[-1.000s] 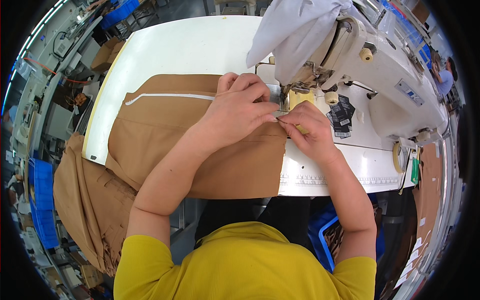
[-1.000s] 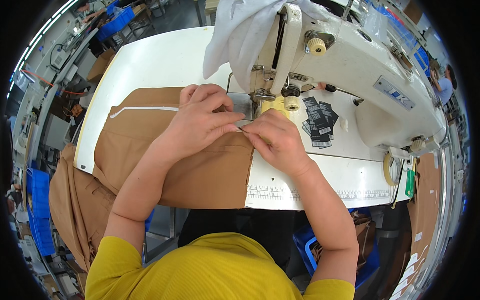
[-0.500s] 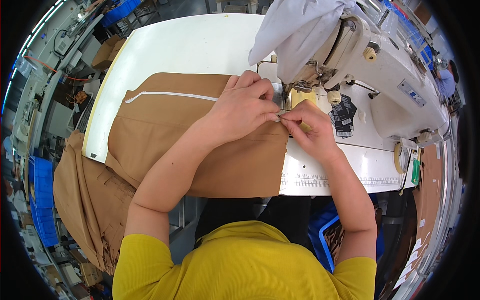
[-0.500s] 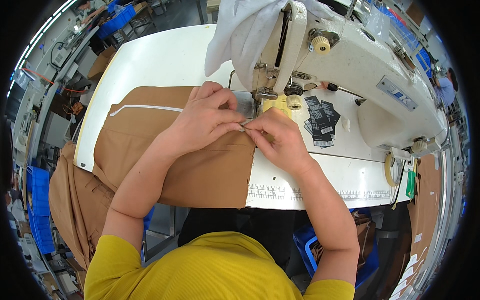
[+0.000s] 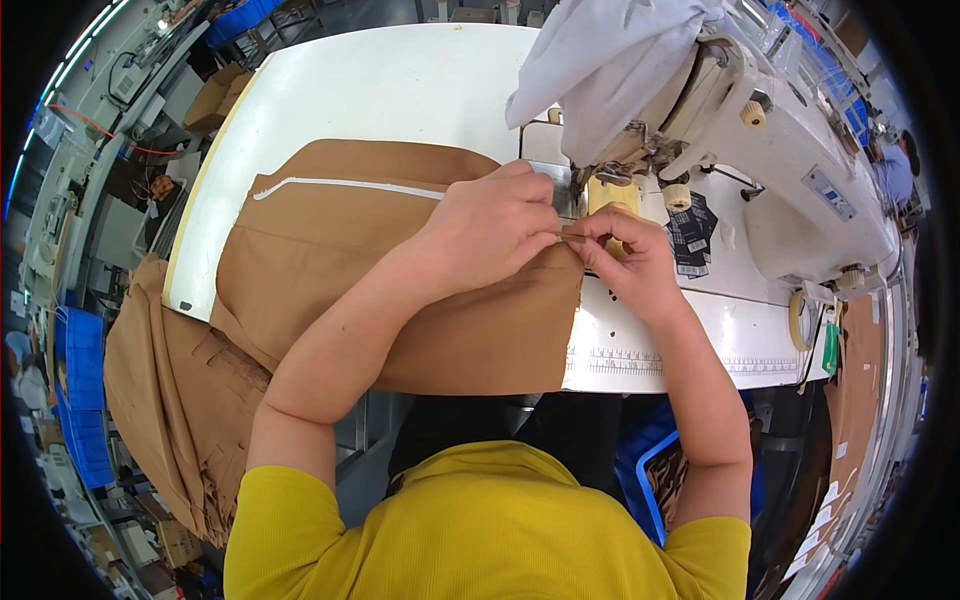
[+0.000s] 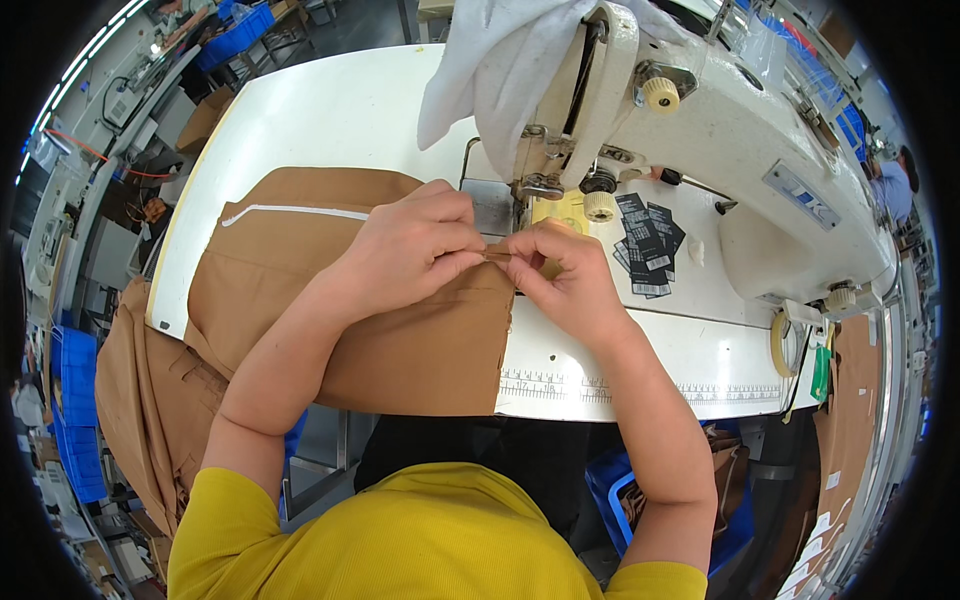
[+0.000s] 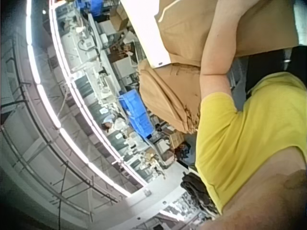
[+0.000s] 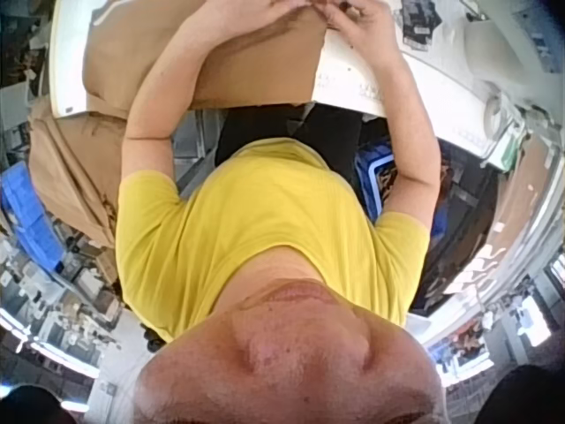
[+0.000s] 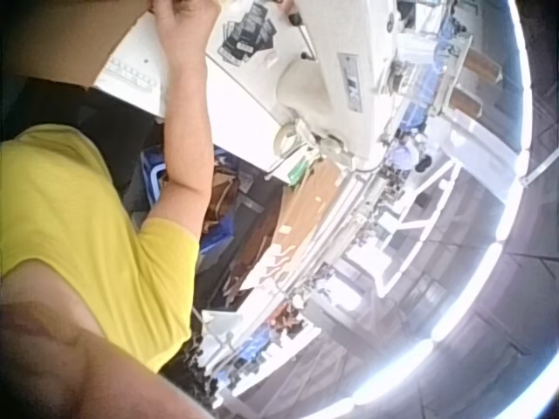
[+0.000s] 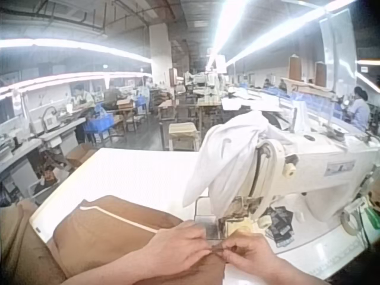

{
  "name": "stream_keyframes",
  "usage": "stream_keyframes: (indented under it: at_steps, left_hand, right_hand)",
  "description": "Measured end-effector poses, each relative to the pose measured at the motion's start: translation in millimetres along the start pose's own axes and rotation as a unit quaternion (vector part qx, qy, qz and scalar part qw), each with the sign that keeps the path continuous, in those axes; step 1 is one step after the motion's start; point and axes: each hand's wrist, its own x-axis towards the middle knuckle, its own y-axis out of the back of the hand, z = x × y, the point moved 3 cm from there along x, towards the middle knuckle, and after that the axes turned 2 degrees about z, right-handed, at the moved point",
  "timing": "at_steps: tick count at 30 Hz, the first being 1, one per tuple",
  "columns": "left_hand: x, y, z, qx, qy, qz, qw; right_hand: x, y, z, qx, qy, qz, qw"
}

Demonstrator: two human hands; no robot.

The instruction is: The person stitches a fabric piece using a sewing machine and places it into a blue bin. The person then takes another fabric panel, positions a label onto it, and sews along the edges with the sewing machine.

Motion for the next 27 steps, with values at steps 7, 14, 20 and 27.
stream_keyframes:
  at_steps: [7,14,20,27]
  left_hand:
    - [-1.5,5.2,10.9,0.019,0.007,0.013,1.000]
    - [-3.0,1.7,9.0,-0.024,0.031,0.004,0.999]
    - [-4.6,1.5,6.4,-0.058,0.049,0.021,0.997]
    - [-3.3,2.6,2.1,-0.150,0.079,0.000,0.986]
  right_hand:
    - [1.1,1.9,-8.8,-0.061,0.114,0.014,0.991]
    - [1.4,0.6,-5.8,-0.060,0.102,0.010,0.993]
    - [2.6,0.5,-4.7,-0.028,0.074,0.005,0.997]
    - [1.1,-0.5,-3.5,-0.031,0.083,0.017,0.996]
